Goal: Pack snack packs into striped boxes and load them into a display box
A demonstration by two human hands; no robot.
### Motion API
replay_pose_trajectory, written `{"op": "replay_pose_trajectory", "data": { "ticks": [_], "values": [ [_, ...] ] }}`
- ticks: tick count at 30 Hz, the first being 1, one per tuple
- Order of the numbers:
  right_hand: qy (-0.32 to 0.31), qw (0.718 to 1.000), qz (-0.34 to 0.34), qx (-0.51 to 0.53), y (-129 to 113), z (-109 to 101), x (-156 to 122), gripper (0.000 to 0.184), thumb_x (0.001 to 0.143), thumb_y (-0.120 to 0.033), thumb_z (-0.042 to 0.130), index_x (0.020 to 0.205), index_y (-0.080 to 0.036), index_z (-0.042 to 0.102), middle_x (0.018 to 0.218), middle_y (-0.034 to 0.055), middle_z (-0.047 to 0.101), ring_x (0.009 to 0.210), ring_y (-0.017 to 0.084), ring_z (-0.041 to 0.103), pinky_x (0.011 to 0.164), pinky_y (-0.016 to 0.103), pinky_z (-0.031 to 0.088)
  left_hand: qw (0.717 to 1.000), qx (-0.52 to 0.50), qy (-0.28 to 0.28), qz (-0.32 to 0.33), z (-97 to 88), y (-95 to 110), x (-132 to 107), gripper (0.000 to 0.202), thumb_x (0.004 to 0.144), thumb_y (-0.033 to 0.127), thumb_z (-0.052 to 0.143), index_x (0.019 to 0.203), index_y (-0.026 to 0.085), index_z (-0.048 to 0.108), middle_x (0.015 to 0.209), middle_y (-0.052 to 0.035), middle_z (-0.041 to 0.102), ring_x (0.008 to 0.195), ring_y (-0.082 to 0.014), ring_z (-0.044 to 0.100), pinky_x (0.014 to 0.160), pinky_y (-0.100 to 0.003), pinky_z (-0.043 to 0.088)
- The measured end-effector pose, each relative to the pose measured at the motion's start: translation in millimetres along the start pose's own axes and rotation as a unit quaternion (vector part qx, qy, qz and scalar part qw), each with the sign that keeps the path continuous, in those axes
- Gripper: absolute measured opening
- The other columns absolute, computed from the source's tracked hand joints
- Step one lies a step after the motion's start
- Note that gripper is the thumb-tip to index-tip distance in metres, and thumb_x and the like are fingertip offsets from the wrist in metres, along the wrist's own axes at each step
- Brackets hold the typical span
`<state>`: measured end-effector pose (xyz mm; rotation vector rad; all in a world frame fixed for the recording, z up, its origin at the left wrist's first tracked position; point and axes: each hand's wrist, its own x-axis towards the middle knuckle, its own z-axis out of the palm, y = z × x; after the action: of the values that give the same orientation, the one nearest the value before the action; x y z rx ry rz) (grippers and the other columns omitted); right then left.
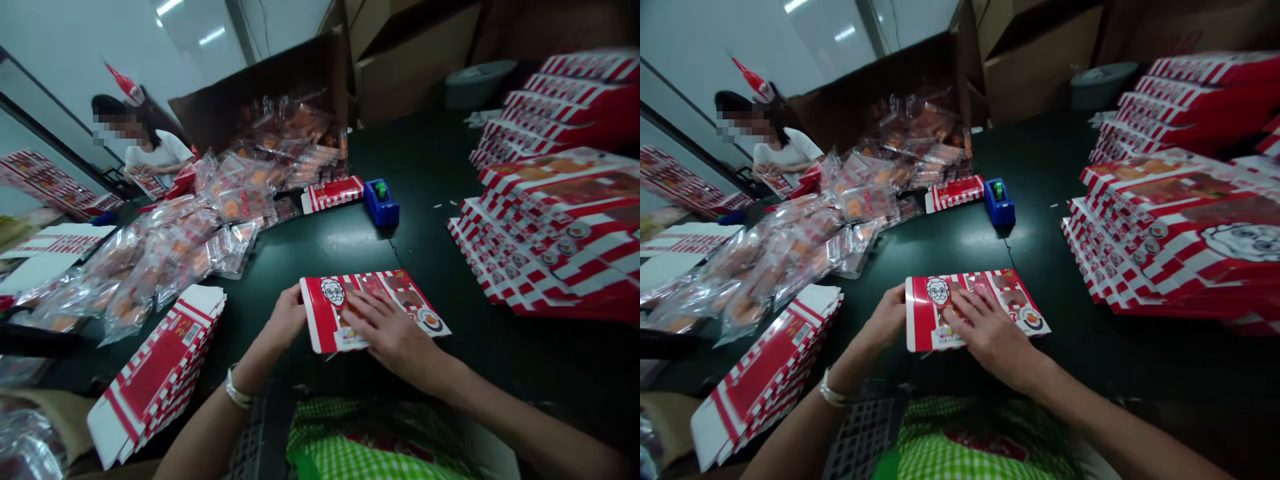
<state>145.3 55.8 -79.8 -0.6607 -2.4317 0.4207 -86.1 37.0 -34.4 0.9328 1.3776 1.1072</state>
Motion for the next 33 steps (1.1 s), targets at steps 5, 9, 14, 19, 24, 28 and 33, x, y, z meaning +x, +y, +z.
{"op": "replay_pose_trajectory", "data": {
  "ticks": [5, 9, 14, 19, 24, 28, 33],
  "values": [
    [0.059, 0.872, 0.263, 0.408, -14.9, -50.0, 7.5, 0.034, 0.084, -0.037, 0.059, 0.115, -0.023, 0.062, 0.103, 0.0078, 0.072, 0.088, 0.026, 0.07, 0.078, 0.041, 0.058, 0.969, -0.007, 0.051, 0.242, -25.3, 45.1, -32.6, 0.027, 0.078, 0.029, 0.072, 0.104, 0.022, 0.069, 0.1, -0.0044, 0.073, 0.083, -0.0154, 0.068, 0.079, -0.027, 0.054],
    [0.043, 0.654, 0.416, 0.63, -18.1, -26.7, -16.3, 0.042, 0.076, -0.048, 0.068, 0.105, -0.019, 0.063, 0.095, 0.01, 0.073, 0.081, 0.027, 0.072, 0.073, 0.041, 0.059, 0.983, -0.13, -0.077, 0.102, 1.7, -13.8, -31.2, 0.062, 0.078, 0.034, 0.072, 0.135, 0.025, 0.049, 0.126, -0.0117, 0.063, 0.11, -0.0273, 0.063, 0.092, -0.039, 0.052],
    [0.154, 0.719, 0.434, 0.52, -9.5, 9.9, -31.3, 0.085, 0.074, -0.044, 0.073, 0.144, -0.027, 0.027, 0.127, 0.0112, 0.062, 0.105, 0.028, 0.065, 0.087, 0.045, 0.056, 0.981, -0.193, 0.001, -0.008, 40.8, -76.4, -20.5, 0.072, 0.08, 0.035, 0.069, 0.143, 0.023, 0.035, 0.115, -0.0122, 0.069, 0.095, -0.0264, 0.069, 0.081, -0.038, 0.056],
    [0.097, 0.805, 0.381, 0.445, 6.8, -7.5, -28.7, 0.07, 0.081, -0.043, 0.067, 0.141, -0.027, 0.037, 0.129, 0.0085, 0.06, 0.108, 0.025, 0.064, 0.091, 0.041, 0.055, 0.997, -0.052, -0.02, 0.05, 29.7, -66.3, -15.7, 0.041, 0.083, 0.04, 0.064, 0.119, 0.018, 0.063, 0.12, -0.0083, 0.067, 0.107, -0.0249, 0.063, 0.091, -0.032, 0.05],
    [0.117, 0.877, 0.327, 0.332, 19.5, -18.4, -35.0, 0.039, 0.083, -0.042, 0.063, 0.117, -0.023, 0.064, 0.122, 0.0068, 0.065, 0.108, 0.025, 0.063, 0.094, 0.037, 0.052, 0.998, 0.033, -0.022, 0.05, 32.6, -63.0, -20.3, 0.042, 0.087, 0.04, 0.059, 0.123, 0.021, 0.061, 0.126, -0.0066, 0.065, 0.114, -0.0239, 0.06, 0.099, -0.031, 0.044],
    [0.137, 0.9, 0.306, 0.28, 20.6, -20.3, -40.6, 0.035, 0.085, -0.04, 0.06, 0.115, -0.023, 0.066, 0.116, 0.0057, 0.067, 0.101, 0.021, 0.064, 0.091, 0.033, 0.052, 0.993, -0.072, 0.081, 0.04, 55.5, -71.5, -23.4, 0.05, 0.082, 0.04, 0.064, 0.127, 0.023, 0.051, 0.111, -0.0067, 0.07, 0.096, -0.0221, 0.067, 0.082, -0.032, 0.052],
    [0.119, 0.895, 0.318, 0.289, 17.1, -26.3, -43.5, 0.024, 0.086, -0.042, 0.058, 0.091, -0.021, 0.069, 0.087, 0.0032, 0.07, 0.08, 0.019, 0.066, 0.072, 0.027, 0.055, 0.993, -0.041, 0.082, 0.077, 65.9, -75.9, -19.1, 0.024, 0.08, 0.039, 0.066, 0.091, 0.018, 0.064, 0.091, -0.0047, 0.071, 0.083, -0.0186, 0.065, 0.076, -0.027, 0.052]
  ]
}}
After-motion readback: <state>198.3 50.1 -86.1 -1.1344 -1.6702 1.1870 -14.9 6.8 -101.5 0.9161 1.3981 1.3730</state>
